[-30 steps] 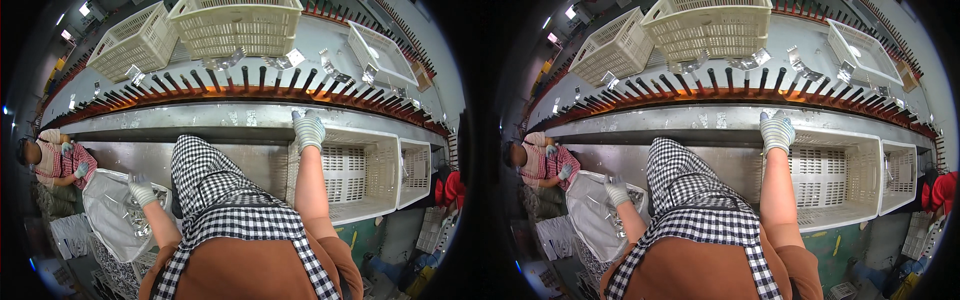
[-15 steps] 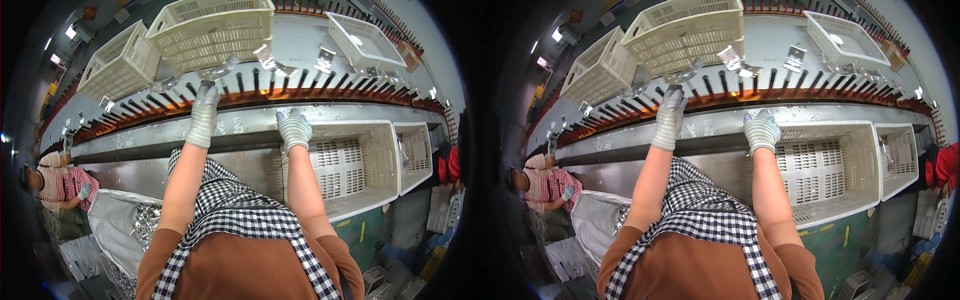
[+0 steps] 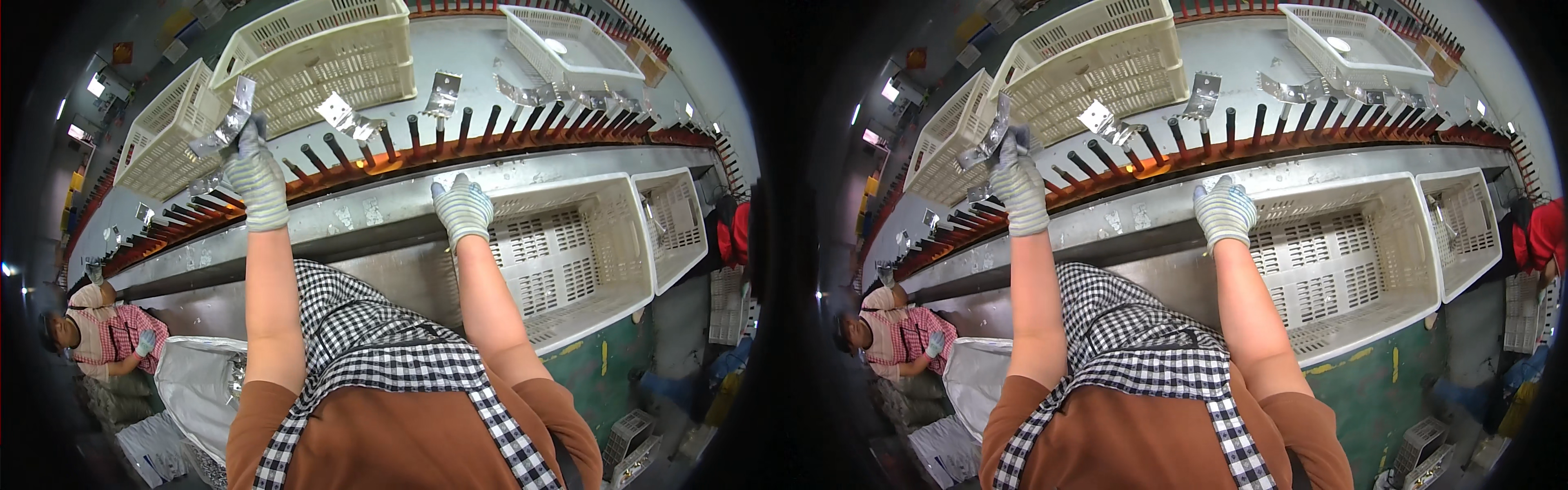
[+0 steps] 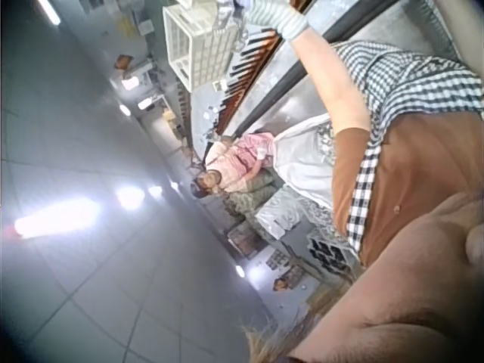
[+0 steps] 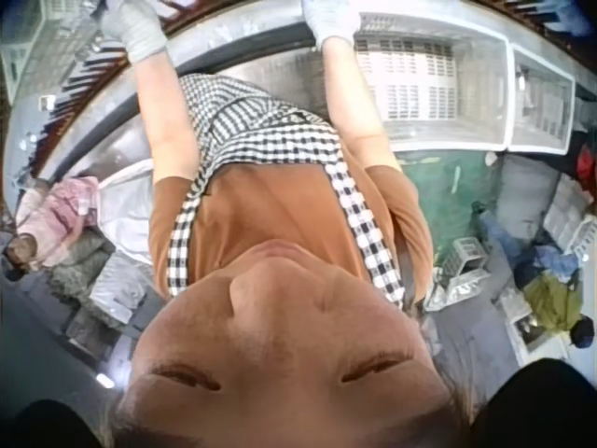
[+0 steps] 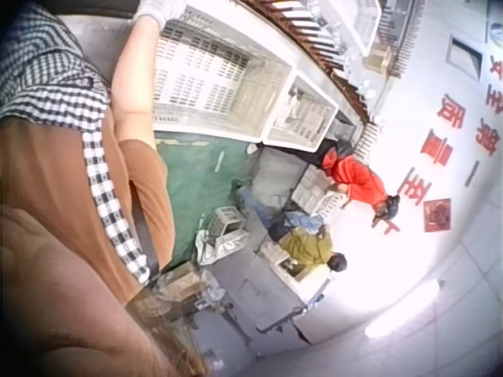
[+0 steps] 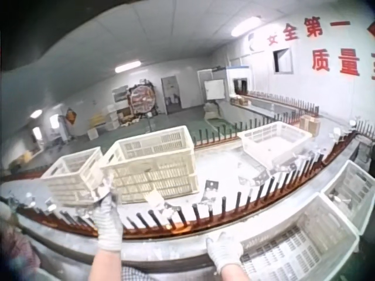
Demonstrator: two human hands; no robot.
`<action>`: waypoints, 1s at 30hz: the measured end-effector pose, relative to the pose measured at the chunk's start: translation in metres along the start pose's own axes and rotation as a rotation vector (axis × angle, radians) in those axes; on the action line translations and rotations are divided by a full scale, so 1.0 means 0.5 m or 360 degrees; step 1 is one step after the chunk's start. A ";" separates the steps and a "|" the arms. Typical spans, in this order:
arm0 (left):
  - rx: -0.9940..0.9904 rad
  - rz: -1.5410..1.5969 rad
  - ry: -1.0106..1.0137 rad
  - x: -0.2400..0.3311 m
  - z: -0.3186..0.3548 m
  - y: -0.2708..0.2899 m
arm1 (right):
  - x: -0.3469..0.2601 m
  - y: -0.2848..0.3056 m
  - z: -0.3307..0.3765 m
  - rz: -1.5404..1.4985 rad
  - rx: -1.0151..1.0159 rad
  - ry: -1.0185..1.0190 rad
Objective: Picking metal brackets from a large white bag and placing them onto individual hooks on a moving assembly line rack.
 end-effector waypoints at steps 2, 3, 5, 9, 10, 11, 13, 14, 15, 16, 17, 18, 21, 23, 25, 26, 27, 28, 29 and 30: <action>-0.0211 -0.0715 -0.0254 0.004 0.023 0.011 | -0.004 0.004 0.005 -0.0016 0.0026 0.0005; -0.0299 -0.1523 -0.0641 -0.013 0.039 0.030 | -0.009 0.008 0.007 -0.0016 0.0009 0.0012; -0.0319 -0.2346 -0.1504 -0.008 0.107 0.006 | -0.006 0.012 0.005 -0.0012 -0.0022 -0.0011; -0.1006 -0.0635 -0.0120 -0.116 0.177 -0.049 | -0.010 0.007 0.005 -0.0001 0.0005 0.0004; -0.1081 -0.0528 0.0019 -0.121 0.189 -0.083 | -0.008 0.005 0.004 -0.0003 0.0006 0.0000; -0.1155 -0.0419 0.0157 -0.126 0.195 -0.112 | -0.006 0.004 0.004 -0.0006 0.0007 -0.0004; -0.1190 -0.0826 -0.0298 -0.185 0.192 -0.123 | -0.010 0.009 0.007 -0.0015 0.0007 0.0003; -0.1172 -0.0930 -0.0416 -0.204 0.183 -0.130 | -0.010 0.010 0.007 -0.0018 0.0007 -0.0004; -0.1152 -0.1038 -0.0534 -0.229 0.174 -0.133 | -0.009 0.009 0.005 -0.0024 0.0002 -0.0009; -0.1232 -0.1182 -0.0671 -0.254 0.166 -0.128 | -0.009 0.006 0.003 -0.0042 -0.0003 0.0010; -0.1309 -0.1325 -0.0809 -0.277 0.159 -0.117 | -0.011 0.005 0.002 -0.0047 -0.0002 0.0024; -0.1373 -0.1823 -0.1215 -0.261 0.156 -0.126 | -0.008 0.006 0.001 -0.0056 0.0006 0.0018; -0.1158 -0.2031 -0.1695 -0.262 0.135 -0.108 | -0.011 0.017 0.007 -0.0089 -0.0006 -0.0006; -0.1269 -0.2457 -0.1014 -0.268 0.106 -0.079 | -0.011 0.022 0.009 -0.0127 -0.0039 -0.0015; -0.0490 -0.2265 -0.1842 -0.194 0.107 -0.083 | -0.006 0.018 0.008 -0.0145 -0.0022 -0.0004; -0.0431 -0.2185 -0.1842 -0.171 0.105 -0.088 | -0.001 0.014 0.003 -0.0147 0.0000 -0.0001; -0.0338 -0.2117 -0.1835 -0.142 0.100 -0.089 | -0.004 0.015 0.001 -0.0138 0.0030 0.0031; -0.0288 -0.1890 -0.1774 -0.109 0.106 -0.098 | -0.006 0.014 0.001 -0.0141 0.0037 0.0031; -0.0354 -0.1688 -0.1798 -0.162 0.105 -0.079 | -0.004 0.012 0.003 -0.0136 0.0029 0.0022; -0.0308 -0.2122 -0.2042 -0.165 0.131 -0.080 | -0.002 0.012 0.003 -0.0136 0.0029 0.0010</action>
Point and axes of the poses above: each hand's wrist, its own z-axis away from the middle knuckle, its own y-axis out of the back of the hand, x = y × z, the point moved 3 cm from there along -z, towards the middle knuckle, and after that the axes turned 5 degrees about -z, right-handed, at the moved point
